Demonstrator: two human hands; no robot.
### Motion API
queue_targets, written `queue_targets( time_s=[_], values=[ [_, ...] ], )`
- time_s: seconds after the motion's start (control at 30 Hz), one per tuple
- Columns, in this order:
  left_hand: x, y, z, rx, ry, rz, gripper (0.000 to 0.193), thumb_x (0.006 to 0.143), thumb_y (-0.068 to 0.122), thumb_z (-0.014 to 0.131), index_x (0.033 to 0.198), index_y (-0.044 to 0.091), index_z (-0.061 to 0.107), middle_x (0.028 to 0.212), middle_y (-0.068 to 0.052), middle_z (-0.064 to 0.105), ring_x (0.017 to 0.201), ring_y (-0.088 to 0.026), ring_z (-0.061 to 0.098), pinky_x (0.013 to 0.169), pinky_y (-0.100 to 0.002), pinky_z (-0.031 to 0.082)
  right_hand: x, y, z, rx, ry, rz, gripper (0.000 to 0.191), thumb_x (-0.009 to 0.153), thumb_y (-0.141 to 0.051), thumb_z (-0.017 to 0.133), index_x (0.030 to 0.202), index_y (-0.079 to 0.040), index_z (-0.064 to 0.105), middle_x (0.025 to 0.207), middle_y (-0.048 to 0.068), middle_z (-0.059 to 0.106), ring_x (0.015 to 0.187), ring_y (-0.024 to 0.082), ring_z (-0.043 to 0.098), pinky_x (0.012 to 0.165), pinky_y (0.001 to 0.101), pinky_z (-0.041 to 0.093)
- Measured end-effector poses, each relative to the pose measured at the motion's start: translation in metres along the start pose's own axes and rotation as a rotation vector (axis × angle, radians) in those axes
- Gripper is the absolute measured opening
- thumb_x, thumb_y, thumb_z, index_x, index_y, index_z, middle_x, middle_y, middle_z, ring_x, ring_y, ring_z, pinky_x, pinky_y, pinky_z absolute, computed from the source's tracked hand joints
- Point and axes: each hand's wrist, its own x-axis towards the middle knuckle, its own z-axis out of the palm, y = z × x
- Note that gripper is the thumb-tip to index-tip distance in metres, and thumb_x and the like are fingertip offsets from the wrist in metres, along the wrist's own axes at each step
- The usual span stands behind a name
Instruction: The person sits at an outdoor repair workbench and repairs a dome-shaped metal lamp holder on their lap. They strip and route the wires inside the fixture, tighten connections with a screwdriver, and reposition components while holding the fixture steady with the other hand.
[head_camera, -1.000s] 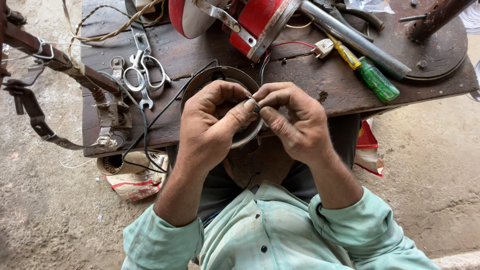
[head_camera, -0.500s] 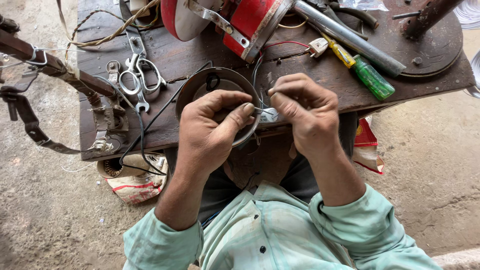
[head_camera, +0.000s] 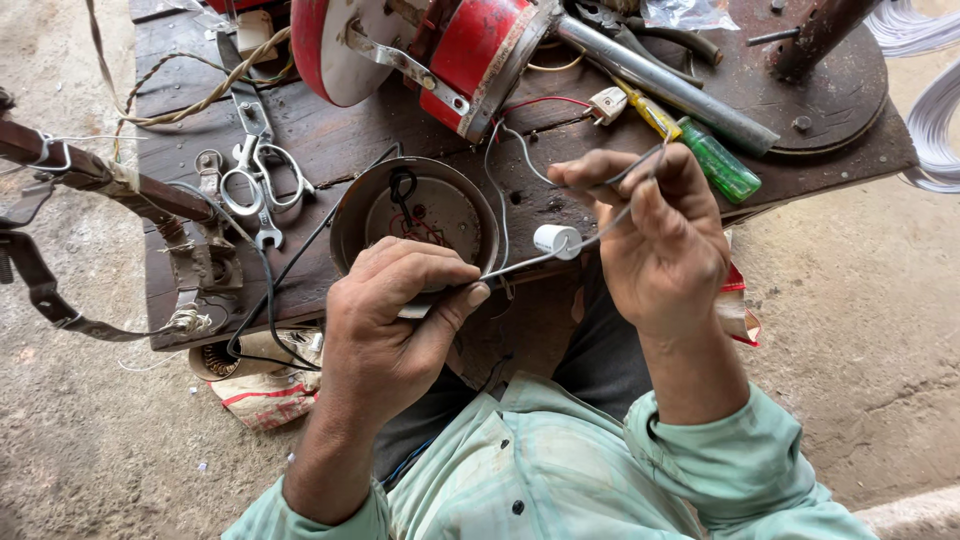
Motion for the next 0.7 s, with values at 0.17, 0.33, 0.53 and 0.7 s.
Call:
queue_targets(
  time_s=[0.17, 0.33, 0.53, 0.7],
  values=[
    [0.0, -0.004, -0.021, -0.049, 0.077, 0.041, 0.019, 0.087, 0.0, 0.085, 0.1, 0.006, 0.072, 0.101, -0.005, 0.074, 0.095, -0.018, 0.072, 0.087, -0.029, 0.056, -0.003, -0.001, 0.009, -0.069, -0.031, -0.05, 0.014, 0.114, -0.015, 0.066, 0.114, -0.002, 0.061, 0.115, 0.023, 0.07, 0.107, 0.028, 0.066, 0.106, 0.0443, 0.048],
    [-0.004, -0.01, -0.034, -0.032, 0.238, 0.081, 0.016, 0.095, 0.001, 0.084, 0.103, 0.006, 0.071, 0.1, -0.004, 0.074, 0.102, -0.016, 0.07, 0.092, -0.027, 0.056, -0.007, 0.014, 0.027, -0.156, -0.049, -0.04, 0.012, 0.112, -0.01, 0.068, 0.114, -0.002, 0.06, 0.113, 0.021, 0.07, 0.104, 0.023, 0.069, 0.101, 0.0364, 0.054],
    [-0.013, -0.019, -0.023, -0.093, 0.23, 0.019, 0.018, 0.094, -0.004, 0.082, 0.106, 0.005, 0.072, 0.1, -0.004, 0.075, 0.094, -0.015, 0.071, 0.088, -0.025, 0.055, -0.018, 0.044, 0.058, -0.453, -0.133, -0.005, 0.021, 0.105, 0.001, 0.071, 0.118, -0.003, 0.054, 0.125, 0.019, 0.068, 0.097, 0.007, 0.064, 0.087, 0.0181, 0.054],
    [-0.021, -0.025, -0.024, -0.185, 0.231, -0.115, 0.018, 0.094, -0.006, 0.079, 0.106, 0.004, 0.071, 0.103, -0.004, 0.074, 0.093, -0.017, 0.07, 0.089, -0.026, 0.056, -0.011, 0.046, 0.07, -0.529, -0.155, 0.006, 0.026, 0.101, 0.0, 0.07, 0.116, -0.004, 0.05, 0.12, 0.013, 0.071, 0.113, 0.013, 0.069, 0.1, 0.0261, 0.059]
  ],
)
